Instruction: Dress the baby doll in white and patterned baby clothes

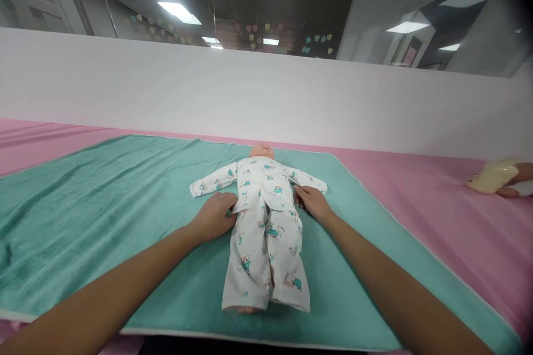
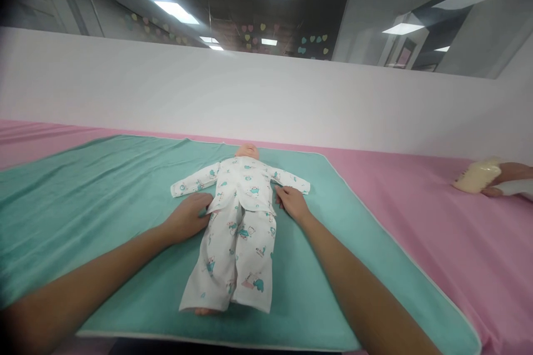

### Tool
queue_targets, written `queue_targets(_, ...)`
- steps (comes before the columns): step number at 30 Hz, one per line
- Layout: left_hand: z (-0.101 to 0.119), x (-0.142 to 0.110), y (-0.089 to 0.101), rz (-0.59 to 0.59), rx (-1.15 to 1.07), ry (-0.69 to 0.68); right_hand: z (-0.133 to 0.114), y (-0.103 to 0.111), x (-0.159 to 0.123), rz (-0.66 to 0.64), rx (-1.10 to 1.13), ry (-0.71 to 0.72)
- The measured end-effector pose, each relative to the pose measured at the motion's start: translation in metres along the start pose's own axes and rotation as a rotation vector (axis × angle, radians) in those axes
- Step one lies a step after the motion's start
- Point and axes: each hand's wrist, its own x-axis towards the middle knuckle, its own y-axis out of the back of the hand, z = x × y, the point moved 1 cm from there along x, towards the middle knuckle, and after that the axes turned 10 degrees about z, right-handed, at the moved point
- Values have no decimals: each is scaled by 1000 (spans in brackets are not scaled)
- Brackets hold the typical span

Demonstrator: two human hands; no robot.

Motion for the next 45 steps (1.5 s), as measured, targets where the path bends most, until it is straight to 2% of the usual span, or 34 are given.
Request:
queue_targets(2,3,-2,4,-55,-89,-11,7,2,12,47,0,-59)
queue_targets(4,-3,-2,9,-90,-222,51,15,12,23,132,-13,-81)
queue_targets(6,-21,1,15,-22,-274,179,25,30,32,264,-130,-63)
queue_targets(8,-49,5,21,135,-158,358,35,50,40,389,-331,-65)
queue_targets(10,-79,8,27,290,46,594,43,66,47,417,-483,-92)
queue_targets(11,-91,9,28,294,114,696,46,71,49,398,-526,-102)
queue_targets(13,-107,10,28,216,152,804,49,76,53,332,-554,-108)
queue_targets(15,-112,11,26,162,92,810,50,75,56,291,-522,-100)
queue_targets(16,-112,11,25,178,47,803,50,74,56,286,-477,-90)
queue_targets(19,-109,12,20,338,-168,838,53,74,58,305,-181,-75)
queue_targets(23,-113,13,16,582,-736,866,61,79,59,320,301,-153)
queue_targets(26,-116,14,19,698,-969,844,63,81,60,292,429,-174)
queue_targets(31,-111,14,31,728,-1041,779,60,82,59,282,479,-160)
queue_targets(35,-110,12,36,725,-1016,776,65,91,62,368,453,-163)
queue_targets(45,-140,4,32,753,-917,885,82,97,72,483,410,-222)
